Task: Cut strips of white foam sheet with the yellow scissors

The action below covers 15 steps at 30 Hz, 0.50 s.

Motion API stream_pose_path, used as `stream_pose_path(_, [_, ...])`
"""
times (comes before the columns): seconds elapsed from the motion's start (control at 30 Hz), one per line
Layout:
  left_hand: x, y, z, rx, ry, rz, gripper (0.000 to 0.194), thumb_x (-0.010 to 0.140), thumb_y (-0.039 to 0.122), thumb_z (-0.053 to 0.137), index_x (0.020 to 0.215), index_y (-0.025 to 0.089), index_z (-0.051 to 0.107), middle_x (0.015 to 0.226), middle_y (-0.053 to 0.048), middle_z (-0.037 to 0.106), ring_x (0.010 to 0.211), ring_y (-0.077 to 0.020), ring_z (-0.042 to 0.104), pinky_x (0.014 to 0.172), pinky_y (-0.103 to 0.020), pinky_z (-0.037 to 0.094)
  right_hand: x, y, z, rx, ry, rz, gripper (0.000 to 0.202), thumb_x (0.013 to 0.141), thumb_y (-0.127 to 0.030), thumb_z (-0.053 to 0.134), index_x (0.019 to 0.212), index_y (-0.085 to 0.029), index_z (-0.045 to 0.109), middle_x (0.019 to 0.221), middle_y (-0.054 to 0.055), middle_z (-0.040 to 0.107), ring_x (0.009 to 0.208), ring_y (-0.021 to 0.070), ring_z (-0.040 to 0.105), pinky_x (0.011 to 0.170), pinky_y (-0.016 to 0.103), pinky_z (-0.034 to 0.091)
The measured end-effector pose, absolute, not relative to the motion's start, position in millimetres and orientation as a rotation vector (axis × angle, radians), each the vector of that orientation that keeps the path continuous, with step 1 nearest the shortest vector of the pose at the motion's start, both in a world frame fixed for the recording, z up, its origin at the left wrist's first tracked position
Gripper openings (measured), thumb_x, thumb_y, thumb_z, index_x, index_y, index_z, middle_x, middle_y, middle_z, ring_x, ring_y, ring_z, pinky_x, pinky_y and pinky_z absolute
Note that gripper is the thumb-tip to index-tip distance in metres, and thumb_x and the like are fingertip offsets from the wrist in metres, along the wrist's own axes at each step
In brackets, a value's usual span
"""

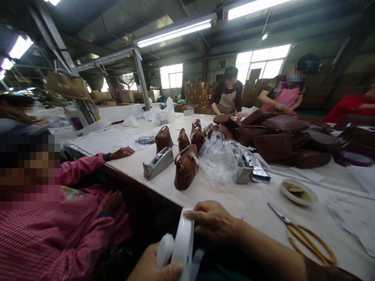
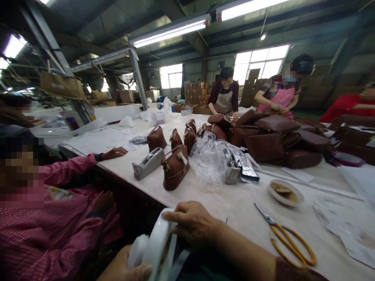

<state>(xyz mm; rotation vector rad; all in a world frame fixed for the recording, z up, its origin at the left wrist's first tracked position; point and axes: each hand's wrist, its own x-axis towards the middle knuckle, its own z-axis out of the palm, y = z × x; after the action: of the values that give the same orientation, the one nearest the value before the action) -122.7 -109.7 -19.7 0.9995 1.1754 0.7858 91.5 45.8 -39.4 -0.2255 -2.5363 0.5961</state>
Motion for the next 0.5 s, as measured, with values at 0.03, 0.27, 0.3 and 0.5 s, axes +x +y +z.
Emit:
stream_pose_path(0.03, [-125.2, -110.4, -14.0, 0.993, 1.144, 0.755, 0.063, 0.065, 0.064, 0.073, 0.101, 0.012, 0.069, 0.072, -0.002, 0.057, 0.062, -0.0118, 0.044, 0.056, -0.022, 0.035, 93.1, 51.7, -36.9, -0.174, -2.590, 0.442, 0.046, 0.096, -0.045, 0.046, 0.137, -0.027, 0.052, 0.101, 0.008, 0.062, 0.079, 0.0189, 0.055, 0.075, 0.033, 0.043])
stream_pose_path(0.27, [-135.7, -117.8, -4.6, 0.987, 1.109, 0.649, 0.063, 0.062, 0.065, 0.074, 0.098, 0.013, 0.070, 0.073, -0.003, 0.056, 0.063, -0.0125, 0.042, 0.051, -0.022, 0.031, 109.3, 83.7, -25.9, 0.020, -2.822, -0.053, 0.046, 0.096, -0.023, 0.046, 0.139, -0.035, 0.049, 0.126, 0.009, 0.059, 0.086, 0.0191, 0.054, 0.078, 0.035, 0.041])
stream_pose_path(0.3, [-137.4, -118.7, -5.8, 1.000, 1.130, 0.636, 0.063, 0.062, 0.065, 0.074, 0.098, 0.013, 0.070, 0.072, -0.003, 0.057, 0.063, -0.0128, 0.043, 0.051, -0.022, 0.031, 112.2, 86.9, -27.0, 0.010, -2.842, -0.033, 0.044, 0.096, -0.021, 0.046, 0.138, -0.034, 0.051, 0.128, 0.009, 0.058, 0.089, 0.0194, 0.055, 0.080, 0.035, 0.042])
stream_pose_path(0.5, [-132.9, -117.7, -5.7, 1.026, 1.171, 0.626, 0.062, 0.060, 0.067, 0.073, 0.090, 0.013, 0.071, 0.072, -0.003, 0.061, 0.064, -0.0137, 0.046, 0.054, -0.022, 0.035, 103.7, 72.2, -5.2, -0.451, -2.386, 0.776, 0.031, 0.096, -0.035, 0.051, 0.117, -0.018, 0.066, 0.118, 0.014, 0.064, 0.107, 0.0230, 0.059, 0.095, 0.039, 0.045])
